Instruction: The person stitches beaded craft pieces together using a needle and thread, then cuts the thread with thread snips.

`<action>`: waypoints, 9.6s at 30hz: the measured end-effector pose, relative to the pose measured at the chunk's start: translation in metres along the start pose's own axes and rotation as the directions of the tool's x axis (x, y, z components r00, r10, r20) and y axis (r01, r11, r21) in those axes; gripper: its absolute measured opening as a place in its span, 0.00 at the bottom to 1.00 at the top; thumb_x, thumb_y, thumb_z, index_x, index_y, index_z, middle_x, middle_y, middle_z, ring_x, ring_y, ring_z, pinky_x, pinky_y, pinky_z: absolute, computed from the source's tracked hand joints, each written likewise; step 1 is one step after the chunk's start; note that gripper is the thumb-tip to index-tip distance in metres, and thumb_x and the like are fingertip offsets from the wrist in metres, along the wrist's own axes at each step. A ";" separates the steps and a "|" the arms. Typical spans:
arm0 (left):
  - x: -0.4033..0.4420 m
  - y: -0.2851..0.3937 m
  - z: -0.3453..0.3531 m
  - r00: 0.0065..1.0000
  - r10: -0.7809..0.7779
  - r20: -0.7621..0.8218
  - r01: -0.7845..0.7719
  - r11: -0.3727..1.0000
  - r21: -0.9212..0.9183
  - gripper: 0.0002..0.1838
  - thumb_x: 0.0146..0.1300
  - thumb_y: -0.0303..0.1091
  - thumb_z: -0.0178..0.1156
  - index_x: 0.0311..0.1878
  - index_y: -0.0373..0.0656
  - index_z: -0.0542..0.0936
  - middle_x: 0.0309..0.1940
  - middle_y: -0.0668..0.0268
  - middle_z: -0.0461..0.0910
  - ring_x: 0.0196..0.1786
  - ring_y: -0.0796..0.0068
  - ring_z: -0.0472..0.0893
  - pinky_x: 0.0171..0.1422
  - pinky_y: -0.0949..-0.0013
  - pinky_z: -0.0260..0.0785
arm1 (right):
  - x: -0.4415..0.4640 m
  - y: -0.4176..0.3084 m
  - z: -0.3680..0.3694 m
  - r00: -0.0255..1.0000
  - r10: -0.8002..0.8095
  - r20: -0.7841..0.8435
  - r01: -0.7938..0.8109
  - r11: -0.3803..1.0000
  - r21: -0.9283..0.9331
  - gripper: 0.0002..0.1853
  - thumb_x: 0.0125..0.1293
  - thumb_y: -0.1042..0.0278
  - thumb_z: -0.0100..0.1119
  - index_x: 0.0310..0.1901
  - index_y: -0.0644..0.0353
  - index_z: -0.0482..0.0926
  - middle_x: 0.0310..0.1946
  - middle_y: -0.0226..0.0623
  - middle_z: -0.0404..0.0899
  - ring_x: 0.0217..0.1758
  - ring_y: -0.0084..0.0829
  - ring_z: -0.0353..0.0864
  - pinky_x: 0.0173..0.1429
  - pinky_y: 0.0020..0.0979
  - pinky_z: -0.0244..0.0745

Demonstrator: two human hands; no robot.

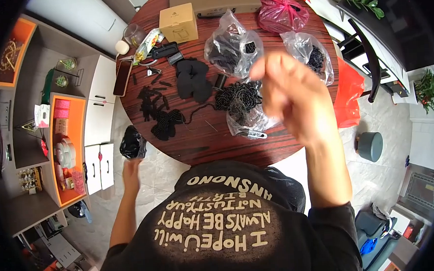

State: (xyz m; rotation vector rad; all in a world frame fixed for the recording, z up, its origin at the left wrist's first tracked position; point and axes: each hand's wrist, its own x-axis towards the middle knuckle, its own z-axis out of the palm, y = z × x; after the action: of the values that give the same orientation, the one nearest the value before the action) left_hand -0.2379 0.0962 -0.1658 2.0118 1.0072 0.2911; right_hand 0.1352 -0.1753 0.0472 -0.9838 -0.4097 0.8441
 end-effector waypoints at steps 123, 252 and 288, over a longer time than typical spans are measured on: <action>0.031 0.041 -0.037 0.967 0.163 0.197 -0.251 0.748 0.614 0.19 0.57 0.29 0.56 0.53 0.37 0.74 0.52 0.56 0.74 0.51 0.60 0.74 0.56 0.65 0.65 | 0.092 0.119 -0.010 0.562 0.655 0.506 -0.304 0.732 -0.610 0.03 0.56 0.79 0.59 0.28 0.65 0.75 0.21 0.38 0.76 0.20 0.27 0.76 0.27 0.24 0.75; -0.001 0.243 0.078 0.779 0.043 0.626 0.289 0.861 -0.419 0.10 0.64 0.35 0.53 0.34 0.39 0.79 0.18 0.76 0.69 0.19 0.89 0.60 0.23 0.84 0.49 | -0.034 0.126 0.006 0.876 0.481 0.022 -0.482 0.873 0.080 0.04 0.57 0.73 0.61 0.33 0.61 0.77 0.22 0.28 0.73 0.20 0.14 0.62 0.23 0.13 0.54; 0.005 0.243 0.087 0.726 0.040 0.686 0.608 0.428 -0.669 0.04 0.65 0.29 0.51 0.37 0.39 0.72 0.13 0.77 0.57 0.14 0.89 0.51 0.15 0.83 0.39 | -0.044 0.100 0.001 0.900 0.432 -0.054 -0.433 0.879 -0.201 0.15 0.70 0.57 0.43 0.38 0.61 0.73 0.21 0.27 0.67 0.20 0.14 0.58 0.23 0.14 0.52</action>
State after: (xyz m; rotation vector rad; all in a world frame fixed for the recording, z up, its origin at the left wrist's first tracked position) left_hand -0.0553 -0.0289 -0.0325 0.7888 0.5527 -0.0887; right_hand 0.0637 -0.1809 -0.0347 -1.3015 -0.2759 1.2193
